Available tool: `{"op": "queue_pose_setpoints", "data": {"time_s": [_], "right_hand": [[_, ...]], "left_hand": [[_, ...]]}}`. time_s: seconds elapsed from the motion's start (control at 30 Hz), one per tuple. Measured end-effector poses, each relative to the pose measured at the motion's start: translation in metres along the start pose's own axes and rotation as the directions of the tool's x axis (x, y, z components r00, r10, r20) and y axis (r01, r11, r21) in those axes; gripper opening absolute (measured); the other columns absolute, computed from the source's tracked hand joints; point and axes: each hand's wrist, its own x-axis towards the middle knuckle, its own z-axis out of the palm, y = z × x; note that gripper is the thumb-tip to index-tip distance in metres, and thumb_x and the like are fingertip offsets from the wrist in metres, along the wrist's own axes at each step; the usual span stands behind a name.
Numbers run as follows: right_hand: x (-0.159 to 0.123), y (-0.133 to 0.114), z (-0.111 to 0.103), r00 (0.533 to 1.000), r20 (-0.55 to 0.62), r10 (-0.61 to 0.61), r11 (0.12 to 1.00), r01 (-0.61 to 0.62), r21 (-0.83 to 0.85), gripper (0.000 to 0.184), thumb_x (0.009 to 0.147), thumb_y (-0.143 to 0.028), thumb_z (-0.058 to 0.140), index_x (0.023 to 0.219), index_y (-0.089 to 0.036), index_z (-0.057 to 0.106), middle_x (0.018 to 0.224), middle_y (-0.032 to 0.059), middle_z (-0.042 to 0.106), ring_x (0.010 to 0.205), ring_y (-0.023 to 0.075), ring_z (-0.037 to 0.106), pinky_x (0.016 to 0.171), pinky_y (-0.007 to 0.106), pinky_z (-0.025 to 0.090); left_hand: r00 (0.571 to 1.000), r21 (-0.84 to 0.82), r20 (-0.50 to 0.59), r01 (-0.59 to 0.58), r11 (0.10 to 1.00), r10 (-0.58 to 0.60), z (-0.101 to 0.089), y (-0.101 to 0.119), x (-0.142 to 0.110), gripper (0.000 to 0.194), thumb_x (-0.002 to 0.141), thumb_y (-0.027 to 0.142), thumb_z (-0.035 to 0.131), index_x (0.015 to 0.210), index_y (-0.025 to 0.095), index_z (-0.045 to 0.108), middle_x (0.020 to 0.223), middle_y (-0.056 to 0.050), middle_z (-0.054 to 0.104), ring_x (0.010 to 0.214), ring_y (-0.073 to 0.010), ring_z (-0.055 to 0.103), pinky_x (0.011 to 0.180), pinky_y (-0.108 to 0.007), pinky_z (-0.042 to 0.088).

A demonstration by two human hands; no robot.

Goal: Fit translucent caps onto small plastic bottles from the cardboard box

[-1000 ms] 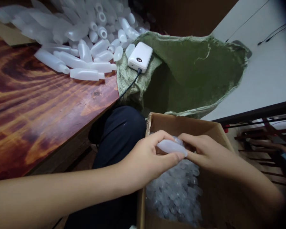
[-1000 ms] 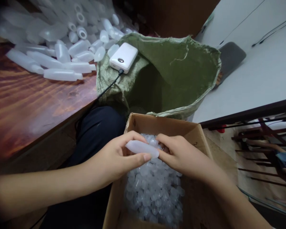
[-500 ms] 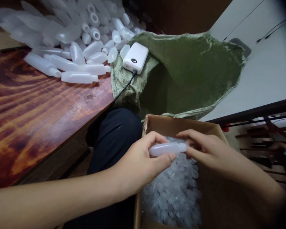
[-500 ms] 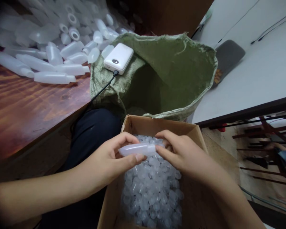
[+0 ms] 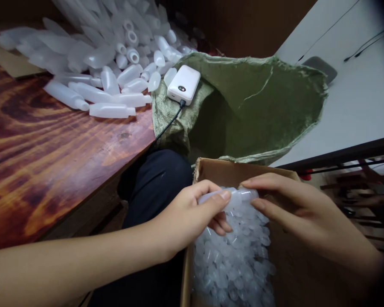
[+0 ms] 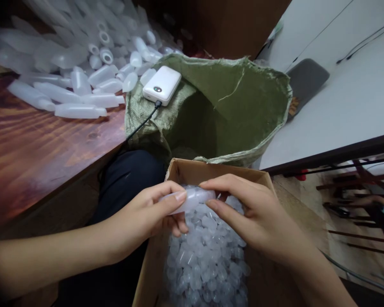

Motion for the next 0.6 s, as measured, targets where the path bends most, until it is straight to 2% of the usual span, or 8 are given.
{"op": "queue_pose_setpoints", "data": {"time_s": [0.13, 0.27, 0.37, 0.43, 0.47, 0.53, 0.6], "right_hand": [[-0.004, -0.001, 0.0, 0.997, -0.02, -0.079, 0.996, 0.08, 0.035, 0.023, 0.092, -0.02, 0.06, 0.113, -0.028, 0.06, 0.114, -0.0026, 0.067, 0.107, 0.0105, 0.062, 0.091, 0.016, 0.048], [-0.006, -0.003, 0.0, 0.994, -0.009, -0.111, 0.992, 0.111, 0.062, 0.025, 0.092, -0.019, 0.058, 0.115, -0.029, 0.058, 0.116, -0.0027, 0.067, 0.109, 0.0106, 0.062, 0.092, 0.016, 0.048], [-0.008, -0.004, -0.001, 0.996, 0.016, -0.086, 0.996, 0.086, 0.0, 0.023, 0.093, -0.026, 0.058, 0.116, -0.028, 0.058, 0.109, -0.0016, 0.069, 0.098, 0.0123, 0.066, 0.081, 0.018, 0.051], [-0.01, -0.005, -0.001, 0.999, 0.035, -0.033, 0.999, 0.034, -0.028, 0.014, 0.096, -0.033, 0.054, 0.106, -0.027, 0.061, 0.093, -0.0022, 0.071, 0.08, 0.0123, 0.068, 0.067, 0.019, 0.051], [-0.011, -0.006, -0.001, 0.999, 0.032, -0.008, 1.0, 0.009, -0.03, 0.016, 0.097, -0.037, 0.05, 0.102, -0.027, 0.061, 0.084, -0.0027, 0.07, 0.072, 0.012, 0.067, 0.061, 0.02, 0.049], [-0.015, -0.006, -0.002, 1.0, -0.019, 0.0, 1.0, 0.0, -0.018, 0.03, 0.1, -0.047, 0.04, 0.104, -0.027, 0.062, 0.075, -0.0021, 0.066, 0.065, 0.013, 0.064, 0.056, 0.022, 0.046], [-0.019, -0.006, -0.004, 0.996, -0.081, -0.037, 0.997, 0.031, -0.068, 0.045, 0.098, -0.06, 0.029, 0.118, -0.032, 0.058, 0.077, -0.0004, 0.064, 0.068, 0.0156, 0.063, 0.057, 0.025, 0.046]], "left_hand": [[0.998, -0.025, 0.042, 0.036, 0.999, -0.035, -0.002, 0.001, 0.001, 0.048, 0.09, 0.056, 0.05, 0.066, 0.014, 0.05, 0.055, -0.002, 0.058, 0.049, -0.0079, 0.052, 0.054, -0.02, 0.041], [0.991, -0.038, 0.082, 0.112, 0.993, -0.109, -0.003, 0.003, 0.002, 0.053, 0.092, 0.054, 0.043, 0.055, 0.015, 0.047, 0.044, 0.001, 0.047, 0.044, -0.0096, 0.051, 0.047, -0.019, 0.038], [0.989, 0.018, 0.08, 0.124, 0.992, -0.125, -0.003, 0.003, 0.003, 0.053, 0.091, 0.054, 0.042, 0.057, 0.015, 0.049, 0.044, 0.0, 0.047, 0.044, -0.011, 0.052, 0.047, -0.02, 0.039], [0.991, 0.091, 0.068, 0.111, 0.99, -0.118, -0.002, 0.002, 0.003, 0.053, 0.092, 0.054, 0.04, 0.058, 0.015, 0.05, 0.047, -0.002, 0.052, 0.044, -0.01, 0.051, 0.049, -0.021, 0.04], [0.991, 0.123, 0.063, 0.107, 0.987, -0.116, -0.001, 0.002, 0.004, 0.053, 0.092, 0.054, 0.039, 0.058, 0.015, 0.05, 0.048, -0.003, 0.054, 0.044, -0.0093, 0.049, 0.05, -0.021, 0.04], [0.993, 0.158, 0.051, 0.1, 0.982, -0.109, 0.0, 0.002, 0.003, 0.053, 0.093, 0.053, 0.036, 0.06, 0.015, 0.051, 0.05, -0.003, 0.055, 0.044, -0.0084, 0.048, 0.05, -0.02, 0.038], [0.994, 0.165, 0.044, 0.093, 0.982, -0.102, 0.0, 0.002, 0.002, 0.052, 0.093, 0.052, 0.035, 0.06, 0.015, 0.051, 0.05, -0.002, 0.055, 0.045, -0.0081, 0.047, 0.049, -0.02, 0.037]]}}
